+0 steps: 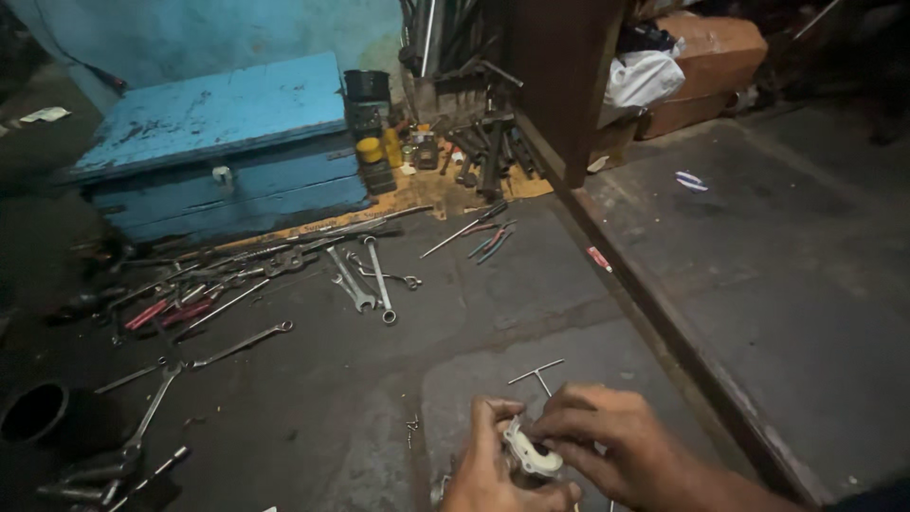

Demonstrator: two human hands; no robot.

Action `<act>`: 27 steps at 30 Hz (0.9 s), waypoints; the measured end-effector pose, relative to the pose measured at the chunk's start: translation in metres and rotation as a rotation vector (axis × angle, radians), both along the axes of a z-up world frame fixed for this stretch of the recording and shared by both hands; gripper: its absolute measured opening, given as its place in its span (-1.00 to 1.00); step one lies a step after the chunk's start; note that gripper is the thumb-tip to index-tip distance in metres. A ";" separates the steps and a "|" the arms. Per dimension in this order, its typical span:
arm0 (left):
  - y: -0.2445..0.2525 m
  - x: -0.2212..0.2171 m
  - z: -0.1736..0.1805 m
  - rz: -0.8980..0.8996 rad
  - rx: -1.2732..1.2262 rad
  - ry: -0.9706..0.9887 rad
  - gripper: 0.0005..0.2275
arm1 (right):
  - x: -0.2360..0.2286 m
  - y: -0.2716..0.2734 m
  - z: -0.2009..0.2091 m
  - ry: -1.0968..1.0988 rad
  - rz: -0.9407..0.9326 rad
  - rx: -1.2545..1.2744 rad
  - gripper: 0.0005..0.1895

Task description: The person assembles a small mechanical component by hand, inserting a spring and a small metal piece into a circular housing. They then attach a white plastic part to the housing and rotate the assembly to check the fit.

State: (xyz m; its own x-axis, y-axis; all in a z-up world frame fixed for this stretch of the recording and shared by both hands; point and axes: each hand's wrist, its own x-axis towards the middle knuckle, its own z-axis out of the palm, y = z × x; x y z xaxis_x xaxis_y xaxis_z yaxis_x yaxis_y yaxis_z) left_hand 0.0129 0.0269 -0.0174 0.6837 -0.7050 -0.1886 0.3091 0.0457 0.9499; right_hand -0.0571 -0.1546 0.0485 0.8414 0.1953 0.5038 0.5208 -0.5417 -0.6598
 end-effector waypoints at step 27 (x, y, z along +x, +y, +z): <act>-0.035 0.020 -0.089 0.694 -0.393 0.225 -0.66 | -0.017 0.012 -0.053 -0.148 -0.223 -0.458 -0.49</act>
State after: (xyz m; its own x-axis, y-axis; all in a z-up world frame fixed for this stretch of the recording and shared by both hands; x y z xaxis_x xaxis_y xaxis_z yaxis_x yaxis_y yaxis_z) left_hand 0.0332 -0.0080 -0.1061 0.9631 -0.1793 -0.2006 0.2688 0.6118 0.7439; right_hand -0.0737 -0.1431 -0.0048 0.8138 0.2477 0.5257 0.4301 -0.8651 -0.2581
